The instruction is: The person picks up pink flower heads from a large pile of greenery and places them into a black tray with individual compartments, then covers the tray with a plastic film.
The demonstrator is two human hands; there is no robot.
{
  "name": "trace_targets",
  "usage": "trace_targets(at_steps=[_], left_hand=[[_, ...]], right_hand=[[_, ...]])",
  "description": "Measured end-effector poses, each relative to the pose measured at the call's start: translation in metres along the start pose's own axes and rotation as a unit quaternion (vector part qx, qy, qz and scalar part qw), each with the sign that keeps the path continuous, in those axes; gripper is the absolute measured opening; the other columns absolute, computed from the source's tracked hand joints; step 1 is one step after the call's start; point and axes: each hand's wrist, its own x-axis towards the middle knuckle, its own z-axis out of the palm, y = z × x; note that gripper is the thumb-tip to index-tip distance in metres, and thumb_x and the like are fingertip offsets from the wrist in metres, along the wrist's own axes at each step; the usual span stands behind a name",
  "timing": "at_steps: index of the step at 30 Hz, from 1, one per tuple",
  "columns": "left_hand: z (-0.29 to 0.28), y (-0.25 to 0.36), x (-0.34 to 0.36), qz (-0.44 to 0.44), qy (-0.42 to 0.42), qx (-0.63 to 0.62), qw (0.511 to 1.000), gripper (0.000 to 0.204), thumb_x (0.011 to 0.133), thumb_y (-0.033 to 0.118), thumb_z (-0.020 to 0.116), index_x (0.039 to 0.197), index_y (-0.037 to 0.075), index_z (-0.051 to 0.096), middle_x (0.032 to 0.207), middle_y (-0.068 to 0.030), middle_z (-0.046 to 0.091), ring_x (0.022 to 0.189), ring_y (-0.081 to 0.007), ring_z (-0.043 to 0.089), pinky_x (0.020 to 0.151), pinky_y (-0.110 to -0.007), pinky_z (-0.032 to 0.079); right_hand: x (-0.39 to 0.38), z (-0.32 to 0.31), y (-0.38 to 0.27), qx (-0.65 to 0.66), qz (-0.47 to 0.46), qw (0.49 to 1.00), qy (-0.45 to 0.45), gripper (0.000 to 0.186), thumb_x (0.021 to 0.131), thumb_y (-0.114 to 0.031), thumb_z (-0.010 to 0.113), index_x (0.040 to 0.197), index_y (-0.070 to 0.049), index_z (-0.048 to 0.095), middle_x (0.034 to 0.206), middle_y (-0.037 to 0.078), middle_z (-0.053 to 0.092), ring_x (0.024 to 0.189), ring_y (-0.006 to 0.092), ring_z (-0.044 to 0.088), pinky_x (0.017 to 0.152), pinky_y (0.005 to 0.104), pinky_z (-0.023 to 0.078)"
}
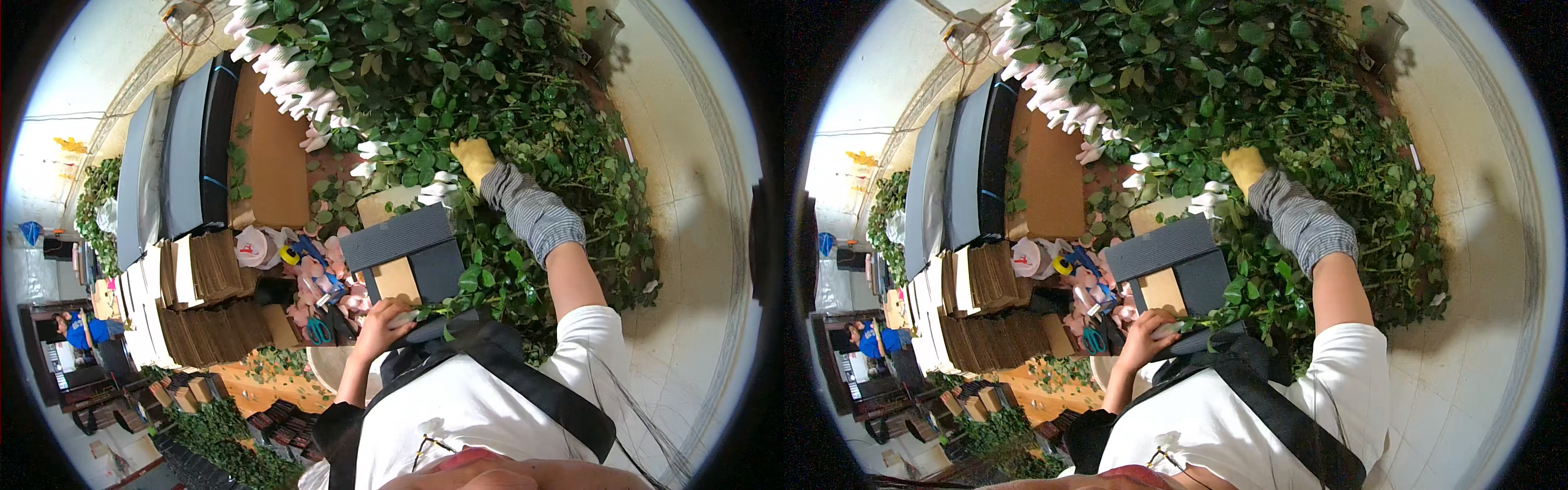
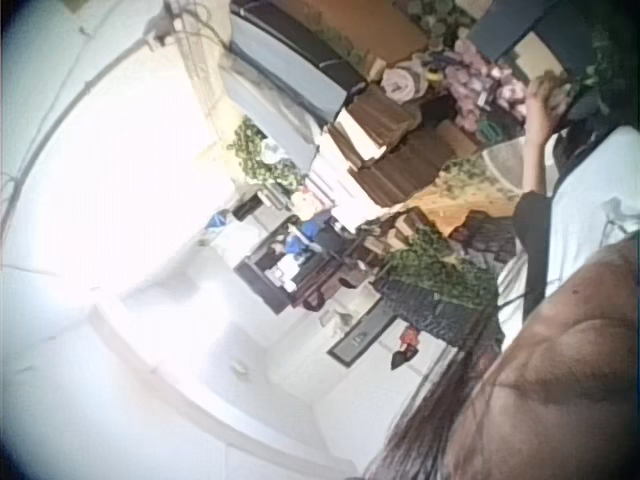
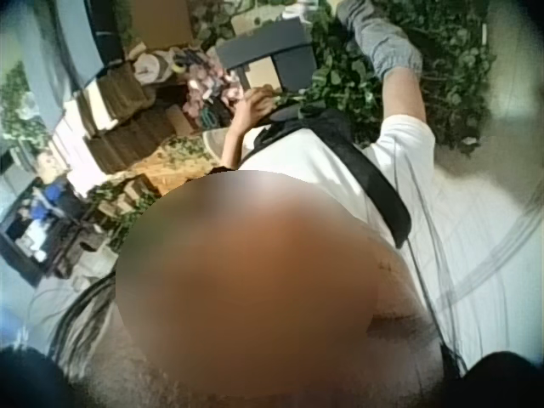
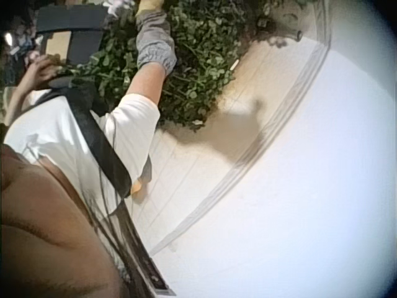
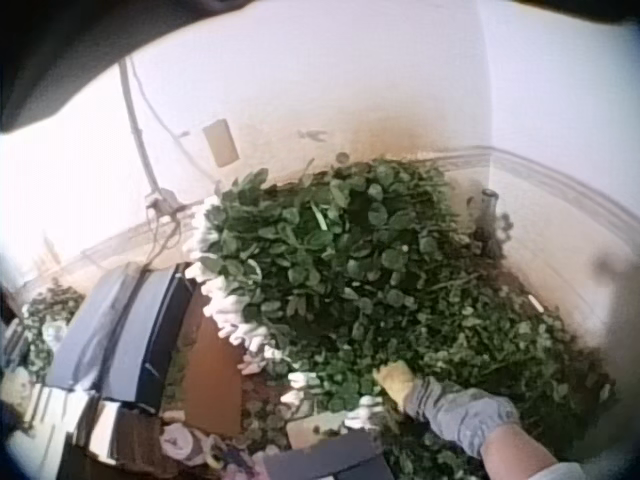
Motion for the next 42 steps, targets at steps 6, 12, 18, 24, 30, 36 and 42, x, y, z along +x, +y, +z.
trace_targets(at_steps=[6,12,18,24,30,36,42], left_hand=[[-0.002,0.002,-0.012,-0.022,0.013,0.002,1.0,0.035,0.078,0.016,0.084,0.108,0.004,0.07,0.108,-0.0134,0.066,0.101,-0.034,0.064,0.09,-0.042,0.052],[-0.001,0.003,-0.005,-0.017,0.017,0.023,0.999,0.035,0.075,0.009,0.085,0.107,0.003,0.071,0.109,-0.0121,0.068,0.105,-0.0318,0.066,0.091,-0.041,0.052],[-0.002,0.004,-0.002,-0.013,0.013,0.013,1.0,0.035,0.073,0.004,0.084,0.105,0.001,0.071,0.108,-0.0126,0.068,0.104,-0.0317,0.066,0.091,-0.04,0.052],[0.001,0.011,0.004,-0.006,0.002,0.013,1.0,0.033,0.074,0.006,0.083,0.104,0.0,0.07,0.107,-0.0139,0.067,0.103,-0.0337,0.065,0.091,-0.041,0.051],[-0.007,0.012,-0.003,-0.022,0.006,0.013,1.0,0.033,0.074,0.007,0.083,0.104,0.001,0.07,0.107,-0.0141,0.067,0.104,-0.0339,0.064,0.091,-0.041,0.051],[-0.003,0.004,-0.002,-0.002,0.005,0.028,1.0,0.036,0.074,0.009,0.085,0.107,0.004,0.071,0.107,-0.0116,0.066,0.104,-0.0319,0.064,0.092,-0.04,0.052],[0.0,0.004,-0.003,-0.015,0.007,0.024,1.0,0.035,0.074,0.008,0.085,0.106,0.003,0.071,0.105,-0.0118,0.067,0.104,-0.0319,0.064,0.092,-0.041,0.051]], right_hand=[[-0.043,-0.118,0.012,0.142,0.027,0.988,0.051,0.038,0.084,0.003,0.066,0.121,-0.009,0.066,0.1,0.01,0.071,0.094,0.0279,0.068,0.095,0.0411,0.055],[-0.061,-0.074,0.041,0.24,0.073,0.968,0.023,0.044,0.089,-0.03,0.068,0.126,-0.005,0.063,0.116,0.017,0.071,0.105,0.0366,0.067,0.095,0.0479,0.051],[-0.106,-0.012,0.009,0.13,0.007,0.96,-0.249,0.018,0.081,-0.023,0.067,0.078,-0.007,0.074,0.088,0.014,0.073,0.078,0.0295,0.069,0.067,0.042,0.056],[-0.111,0.03,0.025,0.12,0.055,0.923,-0.362,0.028,0.093,-0.027,0.06,0.101,-0.007,0.077,0.104,0.017,0.073,0.094,0.0321,0.07,0.081,0.0435,0.056],[-0.052,-0.076,0.016,0.169,0.015,0.977,-0.133,0.059,0.085,-0.024,0.074,0.14,-0.011,0.055,0.129,0.014,0.065,0.117,0.0288,0.063,0.102,0.0445,0.047],[-0.005,-0.021,0.027,0.013,-0.017,1.0,-0.014,0.056,0.088,-0.009,0.063,0.143,-0.017,0.054,0.117,0.008,0.068,0.113,0.0259,0.064,0.109,0.0406,0.041],[-0.004,-0.089,0.04,0.018,0.039,0.992,0.118,0.048,0.085,-0.016,0.064,0.133,-0.012,0.062,0.105,0.004,0.07,0.103,0.0221,0.066,0.103,0.0355,0.044]])
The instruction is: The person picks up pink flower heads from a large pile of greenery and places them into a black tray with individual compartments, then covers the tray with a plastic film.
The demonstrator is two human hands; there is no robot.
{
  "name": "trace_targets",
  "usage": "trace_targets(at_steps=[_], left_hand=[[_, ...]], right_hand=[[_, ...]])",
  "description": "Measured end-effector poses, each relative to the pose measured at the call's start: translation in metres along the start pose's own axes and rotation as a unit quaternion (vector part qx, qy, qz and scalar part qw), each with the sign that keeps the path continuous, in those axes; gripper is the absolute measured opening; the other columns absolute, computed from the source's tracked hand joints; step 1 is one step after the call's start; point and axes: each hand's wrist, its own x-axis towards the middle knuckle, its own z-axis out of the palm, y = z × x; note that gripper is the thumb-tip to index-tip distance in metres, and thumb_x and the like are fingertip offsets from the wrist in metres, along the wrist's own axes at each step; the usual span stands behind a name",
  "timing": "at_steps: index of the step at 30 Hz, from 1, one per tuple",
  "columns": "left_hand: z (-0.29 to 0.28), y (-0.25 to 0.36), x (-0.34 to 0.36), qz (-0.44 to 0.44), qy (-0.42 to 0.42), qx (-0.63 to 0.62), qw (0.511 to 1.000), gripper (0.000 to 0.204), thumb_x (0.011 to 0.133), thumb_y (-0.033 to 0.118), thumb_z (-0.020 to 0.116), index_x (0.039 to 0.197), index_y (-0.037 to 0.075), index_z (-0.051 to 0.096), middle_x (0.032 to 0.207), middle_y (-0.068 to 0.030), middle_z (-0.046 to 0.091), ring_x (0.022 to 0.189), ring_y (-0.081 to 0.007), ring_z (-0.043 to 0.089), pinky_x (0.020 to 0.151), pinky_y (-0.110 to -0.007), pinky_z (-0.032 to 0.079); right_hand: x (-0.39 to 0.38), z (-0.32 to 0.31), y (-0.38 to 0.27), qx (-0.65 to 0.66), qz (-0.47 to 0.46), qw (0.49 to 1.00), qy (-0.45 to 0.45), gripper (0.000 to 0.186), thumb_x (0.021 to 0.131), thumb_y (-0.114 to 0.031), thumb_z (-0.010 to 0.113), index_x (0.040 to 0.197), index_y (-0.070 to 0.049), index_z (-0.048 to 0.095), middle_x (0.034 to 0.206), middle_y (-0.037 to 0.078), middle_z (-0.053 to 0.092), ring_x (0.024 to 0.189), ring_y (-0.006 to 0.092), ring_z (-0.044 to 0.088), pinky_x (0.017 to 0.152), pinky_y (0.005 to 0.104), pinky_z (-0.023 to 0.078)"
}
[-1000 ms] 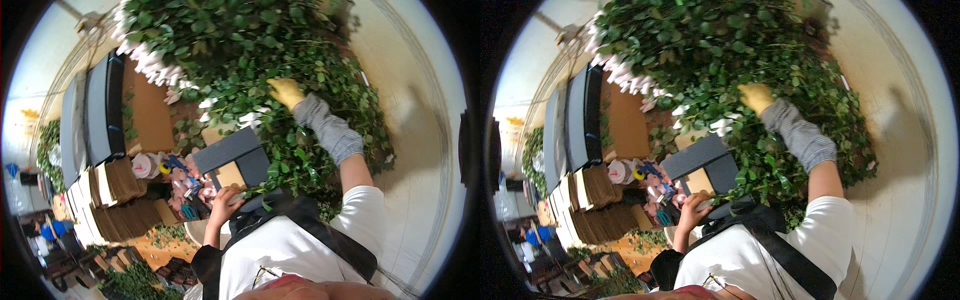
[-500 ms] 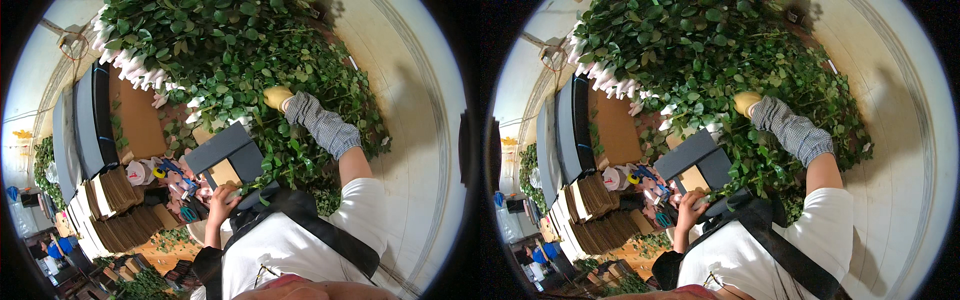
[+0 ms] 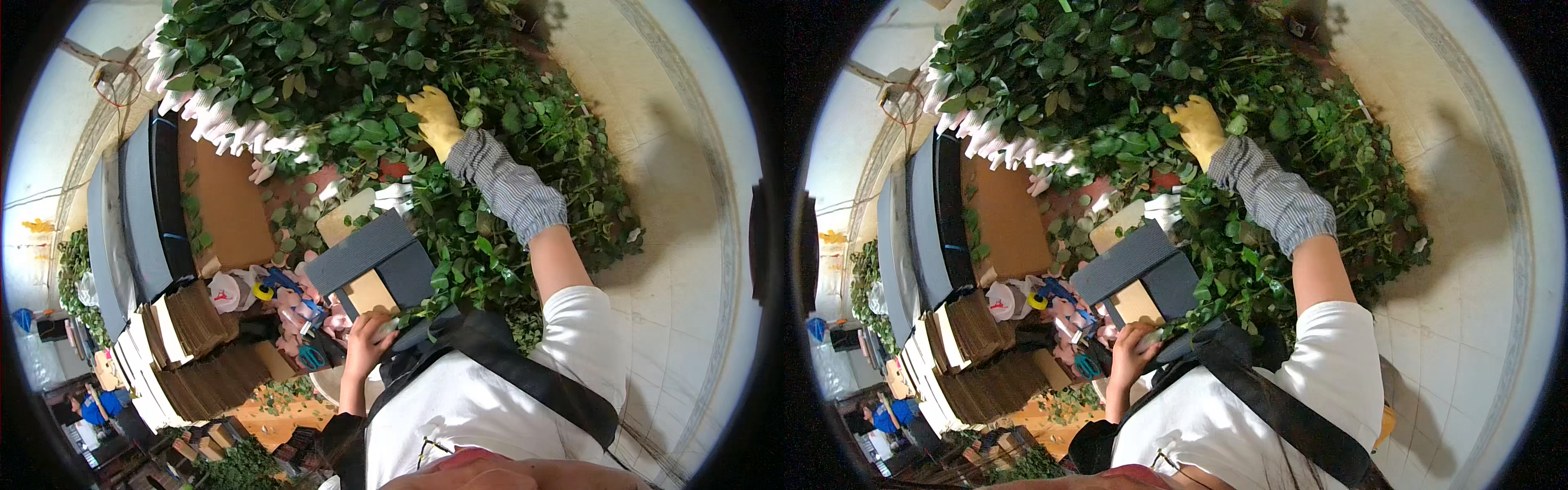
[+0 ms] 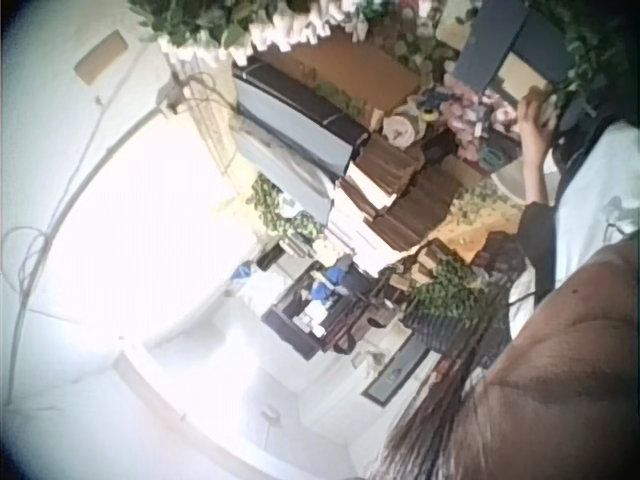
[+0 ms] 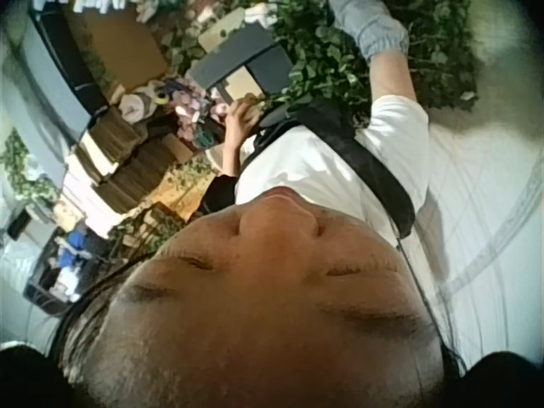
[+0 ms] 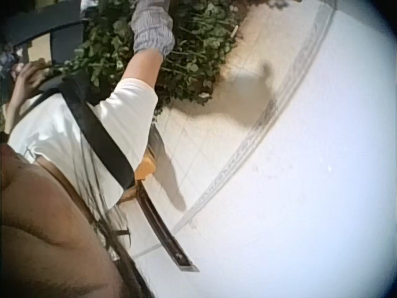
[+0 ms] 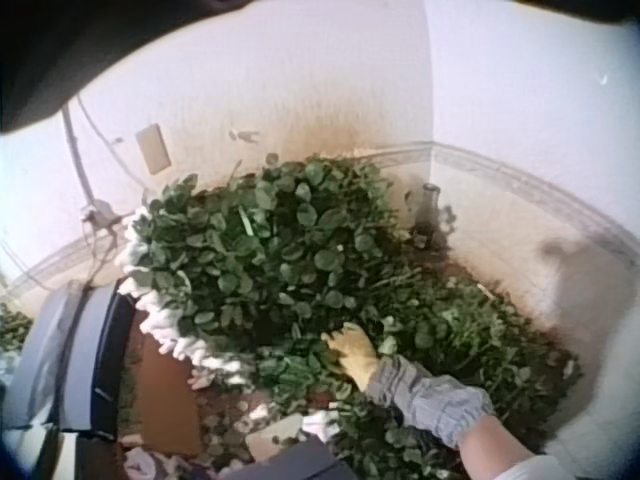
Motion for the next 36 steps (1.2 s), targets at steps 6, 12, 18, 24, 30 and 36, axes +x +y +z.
trace_targets(at_steps=[6,12,18,24,30,36], left_hand=[[0.001,0.004,-0.002,-0.02,0.011,-0.027,0.999,0.035,0.074,0.005,0.084,0.107,0.002,0.072,0.107,-0.0124,0.068,0.105,-0.0318,0.064,0.091,-0.041,0.052],[-0.002,0.004,0.001,0.001,0.003,-0.002,1.0,0.034,0.074,0.007,0.084,0.106,0.003,0.072,0.108,-0.0125,0.068,0.105,-0.0319,0.065,0.092,-0.04,0.052],[-0.003,-0.004,-0.003,0.01,-0.001,-0.011,1.0,0.035,0.074,0.008,0.084,0.107,0.003,0.072,0.109,-0.0129,0.068,0.106,-0.0323,0.064,0.093,-0.04,0.051],[-0.001,-0.002,-0.001,0.012,0.015,-0.01,1.0,0.033,0.075,0.004,0.082,0.106,0.002,0.072,0.107,-0.0126,0.068,0.104,-0.0318,0.065,0.092,-0.04,0.051],[-0.002,-0.001,-0.006,0.0,0.001,-0.017,1.0,0.033,0.076,0.009,0.083,0.107,0.005,0.072,0.107,-0.0119,0.068,0.103,-0.0323,0.065,0.091,-0.041,0.052],[-0.002,-0.007,0.005,0.036,0.017,-0.015,0.999,0.033,0.078,0.014,0.083,0.108,0.004,0.071,0.108,-0.0139,0.066,0.102,-0.0346,0.064,0.09,-0.042,0.052]], right_hand=[[-0.01,-0.042,0.015,-0.021,-0.081,0.986,0.141,0.046,0.091,-0.009,0.054,0.136,-0.017,0.061,0.134,0.004,0.063,0.13,0.0192,0.053,0.119,0.0372,0.033],[-0.015,-0.017,0.021,0.001,-0.027,0.991,0.131,0.042,0.089,-0.011,0.058,0.131,-0.015,0.06,0.136,0.003,0.061,0.128,0.0224,0.055,0.12,0.04,0.032],[-0.032,-0.069,0.015,0.082,0.074,0.937,0.332,0.048,0.069,-0.008,0.078,0.116,-0.01,0.068,0.116,0.006,0.071,0.11,0.0262,0.065,0.109,0.0414,0.042],[-0.016,-0.042,0.012,-0.058,0.078,0.989,0.109,0.012,0.087,-0.016,0.063,0.095,-0.019,0.072,0.095,0.003,0.071,0.097,0.0213,0.067,0.106,0.043,0.042],[0.013,-0.056,0.006,0.032,0.086,0.995,-0.036,0.015,0.084,-0.025,0.07,0.094,-0.015,0.074,0.089,0.006,0.073,0.091,0.0279,0.068,0.102,0.043,0.044],[0.018,-0.07,0.052,-0.074,0.037,0.994,0.072,0.01,0.089,-0.008,0.064,0.087,-0.009,0.074,0.084,0.008,0.069,0.086,0.0165,0.067,0.093,0.0404,0.055]])
